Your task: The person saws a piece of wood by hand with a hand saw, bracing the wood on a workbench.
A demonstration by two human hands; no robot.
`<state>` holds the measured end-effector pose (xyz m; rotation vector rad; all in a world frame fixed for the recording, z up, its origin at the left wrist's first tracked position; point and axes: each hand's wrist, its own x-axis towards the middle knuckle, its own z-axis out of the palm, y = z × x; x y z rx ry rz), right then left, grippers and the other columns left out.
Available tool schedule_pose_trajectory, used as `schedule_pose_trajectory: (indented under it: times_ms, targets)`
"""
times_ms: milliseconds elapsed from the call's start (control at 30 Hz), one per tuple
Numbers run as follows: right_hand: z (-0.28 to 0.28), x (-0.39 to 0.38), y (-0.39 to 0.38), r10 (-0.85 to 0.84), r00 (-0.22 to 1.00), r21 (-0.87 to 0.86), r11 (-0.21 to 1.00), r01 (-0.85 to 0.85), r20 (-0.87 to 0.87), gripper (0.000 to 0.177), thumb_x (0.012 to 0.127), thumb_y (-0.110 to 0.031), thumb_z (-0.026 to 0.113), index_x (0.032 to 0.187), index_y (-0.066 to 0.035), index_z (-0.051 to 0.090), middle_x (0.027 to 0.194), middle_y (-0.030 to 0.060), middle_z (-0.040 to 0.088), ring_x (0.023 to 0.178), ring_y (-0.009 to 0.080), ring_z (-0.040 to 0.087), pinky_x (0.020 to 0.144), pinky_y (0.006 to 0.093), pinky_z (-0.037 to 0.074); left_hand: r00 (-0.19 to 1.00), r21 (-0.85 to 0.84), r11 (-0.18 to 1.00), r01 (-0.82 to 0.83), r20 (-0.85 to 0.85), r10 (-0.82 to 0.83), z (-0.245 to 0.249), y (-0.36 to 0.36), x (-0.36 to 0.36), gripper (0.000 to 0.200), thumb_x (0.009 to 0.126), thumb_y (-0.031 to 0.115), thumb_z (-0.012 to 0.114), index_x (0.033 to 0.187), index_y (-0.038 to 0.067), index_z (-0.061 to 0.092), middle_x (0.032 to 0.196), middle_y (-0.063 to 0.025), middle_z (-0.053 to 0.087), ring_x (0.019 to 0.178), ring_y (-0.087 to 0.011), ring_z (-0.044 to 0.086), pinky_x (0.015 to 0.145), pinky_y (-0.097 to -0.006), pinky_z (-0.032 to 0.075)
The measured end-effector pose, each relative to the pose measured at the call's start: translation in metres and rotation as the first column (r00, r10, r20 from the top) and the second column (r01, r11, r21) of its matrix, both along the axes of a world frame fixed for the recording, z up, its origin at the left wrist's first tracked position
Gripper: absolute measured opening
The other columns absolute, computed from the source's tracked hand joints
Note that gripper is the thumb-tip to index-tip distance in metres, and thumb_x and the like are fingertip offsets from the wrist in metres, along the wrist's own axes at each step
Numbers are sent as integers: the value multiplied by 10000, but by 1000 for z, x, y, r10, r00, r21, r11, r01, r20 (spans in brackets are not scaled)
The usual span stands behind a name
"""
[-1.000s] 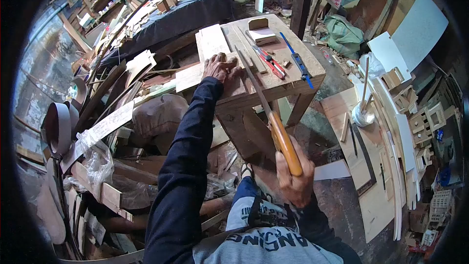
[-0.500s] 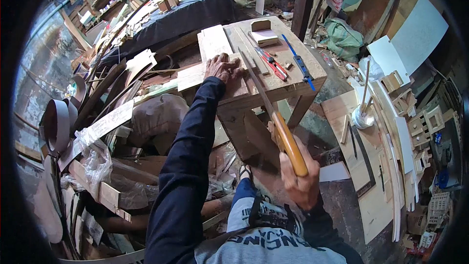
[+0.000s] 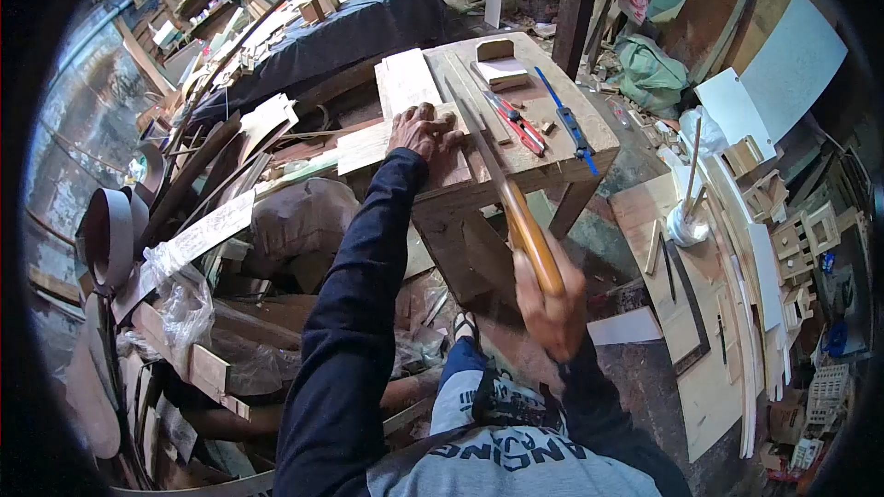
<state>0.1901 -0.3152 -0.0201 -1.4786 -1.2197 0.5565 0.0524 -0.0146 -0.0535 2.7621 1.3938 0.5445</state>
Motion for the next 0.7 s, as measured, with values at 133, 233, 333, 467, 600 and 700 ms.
schedule_pose_trajectory:
  times_ms: [133,233,333,467,600,700]
  targets:
    - [0,-2,-25,-18,1000,8,1000,18,24,473,939,-168,632,1323,86,522,1101,318,644,984,449,673,833,443,547,999,47,999,13,35,-15,-13,9,0,445,935,491,580,1225,183,715,1355,-180,566,1289,-368,470,1096,-441,361]
    - [-2,-4,33,1,999,85,996,-4,37,409,949,-164,614,1271,78,542,1030,303,657,911,443,681,768,446,550,999,70,997,29,27,-31,-12,5,1,437,937,486,580,1224,185,715,1335,-183,573,1273,-373,477,1096,-441,362]
    - [-9,-3,71,15,999,140,990,-20,42,397,956,-166,607,1261,82,546,977,292,663,842,435,689,728,446,551,1000,63,998,29,9,-29,-14,16,-1,451,933,497,580,1230,185,712,1330,-184,572,1267,-372,483,1082,-452,368]
    - [-17,-1,17,-48,996,198,980,32,72,400,944,-144,621,1268,80,547,985,291,664,851,426,698,733,436,558,1000,92,996,14,11,-15,-23,17,2,416,903,528,605,1162,236,751,1285,-120,570,1256,-324,481,1083,-436,350]
    - [-22,2,-41,-59,994,176,983,41,96,402,935,-128,635,1269,83,555,1011,280,667,877,418,701,737,415,566,994,186,982,44,88,-62,-32,25,-6,423,902,487,610,1170,189,747,1244,-171,591,1202,-365,506,1062,-452,371]
    - [-18,-1,5,-60,983,238,971,17,175,398,935,-138,638,1264,72,566,1027,263,674,867,417,699,730,402,568,994,132,989,70,70,-80,-36,25,-7,418,912,453,611,1189,166,736,1251,-189,595,1205,-387,507,1066,-457,373]
